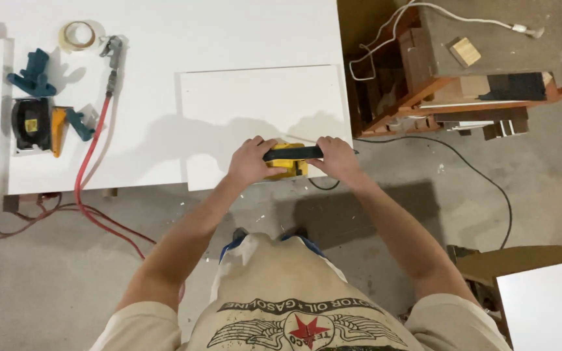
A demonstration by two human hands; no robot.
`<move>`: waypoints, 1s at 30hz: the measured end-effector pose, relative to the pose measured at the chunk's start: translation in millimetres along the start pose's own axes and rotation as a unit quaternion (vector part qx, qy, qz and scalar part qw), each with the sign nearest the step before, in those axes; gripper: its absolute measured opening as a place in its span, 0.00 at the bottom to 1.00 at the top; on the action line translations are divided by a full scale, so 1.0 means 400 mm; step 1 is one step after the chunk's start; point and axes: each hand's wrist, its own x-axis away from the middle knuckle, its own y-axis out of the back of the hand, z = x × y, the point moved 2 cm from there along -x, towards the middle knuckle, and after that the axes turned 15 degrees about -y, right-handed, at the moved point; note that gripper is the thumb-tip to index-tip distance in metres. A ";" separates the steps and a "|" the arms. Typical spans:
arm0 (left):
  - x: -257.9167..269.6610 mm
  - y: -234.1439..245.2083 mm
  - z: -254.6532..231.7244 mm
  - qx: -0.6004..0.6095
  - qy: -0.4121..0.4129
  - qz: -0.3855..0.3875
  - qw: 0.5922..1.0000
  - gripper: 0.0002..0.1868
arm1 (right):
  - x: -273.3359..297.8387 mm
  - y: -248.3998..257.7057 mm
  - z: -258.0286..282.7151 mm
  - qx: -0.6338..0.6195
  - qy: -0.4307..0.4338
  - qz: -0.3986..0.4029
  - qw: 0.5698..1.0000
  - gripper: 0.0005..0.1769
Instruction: The person uses a yellow electric sander to smooth the surface of a white rectangular board. They move the sander back and forth across the board, then flip the board over to sand the other side. The person also briefly uses a spray gun to clean the board's surface.
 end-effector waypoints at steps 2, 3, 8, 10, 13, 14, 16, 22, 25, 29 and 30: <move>-0.058 -0.026 -0.056 0.008 -0.002 0.003 1.000 0.49 | 0.016 0.000 -0.082 0.004 -0.007 -0.013 1.000 0.27; -0.086 -0.037 -0.084 0.017 -0.001 0.004 1.000 0.49 | 0.023 0.002 -0.123 0.008 -0.011 -0.025 1.000 0.28; -0.215 -0.066 -0.188 0.018 -0.006 0.032 0.999 0.48 | 0.024 0.027 -0.288 -0.017 -0.049 -0.010 0.999 0.27; -0.248 -0.064 -0.217 0.024 -0.004 0.038 0.999 0.47 | 0.012 0.031 -0.327 -0.018 -0.060 -0.001 0.998 0.27; -0.263 -0.069 -0.225 0.039 -0.001 0.033 0.999 0.46 | -0.011 0.042 -0.341 0.002 -0.084 0.022 0.996 0.27; -0.259 -0.061 -0.221 0.036 0.005 0.036 0.999 0.47 | -0.017 0.054 -0.328 0.014 -0.081 0.033 0.996 0.25; -0.235 -0.049 -0.198 0.033 0.015 0.038 0.999 0.47 | -0.040 0.052 -0.297 0.026 -0.073 0.045 0.996 0.24; -0.086 0.022 -0.087 0.021 0.065 0.049 0.996 0.48 | -0.101 0.010 -0.113 0.040 -0.018 0.056 0.997 0.29; 0.011 0.059 -0.028 0.024 0.095 0.027 0.995 0.48 | -0.119 -0.008 0.005 0.071 0.015 0.073 0.995 0.28; 0.132 0.093 0.070 0.020 0.081 -0.041 0.996 0.47 | -0.132 -0.030 0.155 0.061 0.058 0.062 0.994 0.30; 0.159 0.095 0.102 0.012 0.065 -0.081 0.995 0.47 | -0.136 -0.037 0.191 0.057 0.069 0.060 0.994 0.31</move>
